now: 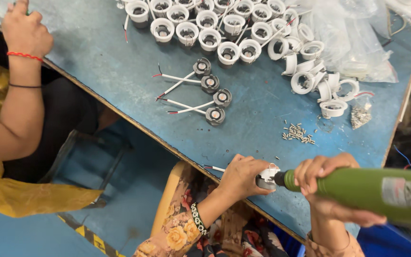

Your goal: The person assembles small electrical components by inserting a motor into a white plastic housing and securing it with screws using a green power screwdriver. The person repeats this process for multiple units, placing finished assemblies on the table.

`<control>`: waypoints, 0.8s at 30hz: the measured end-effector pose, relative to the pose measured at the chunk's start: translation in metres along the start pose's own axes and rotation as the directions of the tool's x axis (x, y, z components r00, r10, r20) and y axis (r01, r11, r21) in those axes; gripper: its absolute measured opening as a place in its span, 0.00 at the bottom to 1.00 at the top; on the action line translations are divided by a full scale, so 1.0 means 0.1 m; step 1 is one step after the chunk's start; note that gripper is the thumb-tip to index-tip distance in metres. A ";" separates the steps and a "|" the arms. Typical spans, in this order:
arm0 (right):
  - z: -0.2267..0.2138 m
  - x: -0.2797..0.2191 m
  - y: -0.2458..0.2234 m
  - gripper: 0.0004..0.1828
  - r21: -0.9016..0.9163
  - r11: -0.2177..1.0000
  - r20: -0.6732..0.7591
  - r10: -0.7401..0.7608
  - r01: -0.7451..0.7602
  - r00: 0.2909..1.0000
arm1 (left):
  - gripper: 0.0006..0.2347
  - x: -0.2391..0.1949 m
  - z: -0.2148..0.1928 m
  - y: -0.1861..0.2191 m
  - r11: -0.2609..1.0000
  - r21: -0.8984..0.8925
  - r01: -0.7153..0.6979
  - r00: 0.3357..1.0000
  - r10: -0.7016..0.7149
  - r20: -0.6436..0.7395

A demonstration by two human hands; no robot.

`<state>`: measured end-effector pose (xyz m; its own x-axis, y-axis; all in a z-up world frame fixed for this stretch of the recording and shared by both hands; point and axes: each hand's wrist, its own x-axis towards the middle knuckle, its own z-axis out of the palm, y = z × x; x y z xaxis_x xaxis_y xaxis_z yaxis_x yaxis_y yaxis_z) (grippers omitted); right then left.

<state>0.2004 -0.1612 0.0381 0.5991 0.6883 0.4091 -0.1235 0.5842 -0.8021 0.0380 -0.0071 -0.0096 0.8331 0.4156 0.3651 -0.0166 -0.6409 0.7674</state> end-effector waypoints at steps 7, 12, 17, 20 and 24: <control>-0.20 -0.03 0.05 0.62 0.073 0.996 0.131 -0.054 0.045 0.990 | 0.22 -0.02 0.06 -0.04 0.999 -0.027 -0.022 0.999 0.021 -0.030; 0.05 0.08 0.14 0.54 -0.012 0.994 0.036 -0.110 0.110 0.993 | 0.24 0.01 -0.04 0.04 1.000 0.025 -0.012 1.000 0.012 -0.022; 0.27 0.15 -0.17 0.46 -0.112 0.981 0.037 -0.157 0.160 0.987 | 0.35 -0.05 -0.14 0.14 0.999 0.005 -0.053 0.999 0.053 -0.008; 0.28 0.12 -0.36 0.45 -0.189 0.966 0.008 -0.181 0.179 0.983 | 0.34 -0.05 -0.16 0.25 0.988 0.153 -0.029 0.999 0.024 0.032; 0.23 -0.17 -0.37 0.39 -0.544 0.799 -0.102 -0.366 0.256 0.925 | 0.31 0.03 -0.21 0.38 0.982 0.134 0.132 0.980 -0.149 0.128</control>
<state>0.1769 -0.1848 0.0708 0.6801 0.3787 0.6278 0.4856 0.4089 -0.7727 0.0283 -0.0163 0.0318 0.8900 0.4206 0.1758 0.1680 -0.6612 0.7311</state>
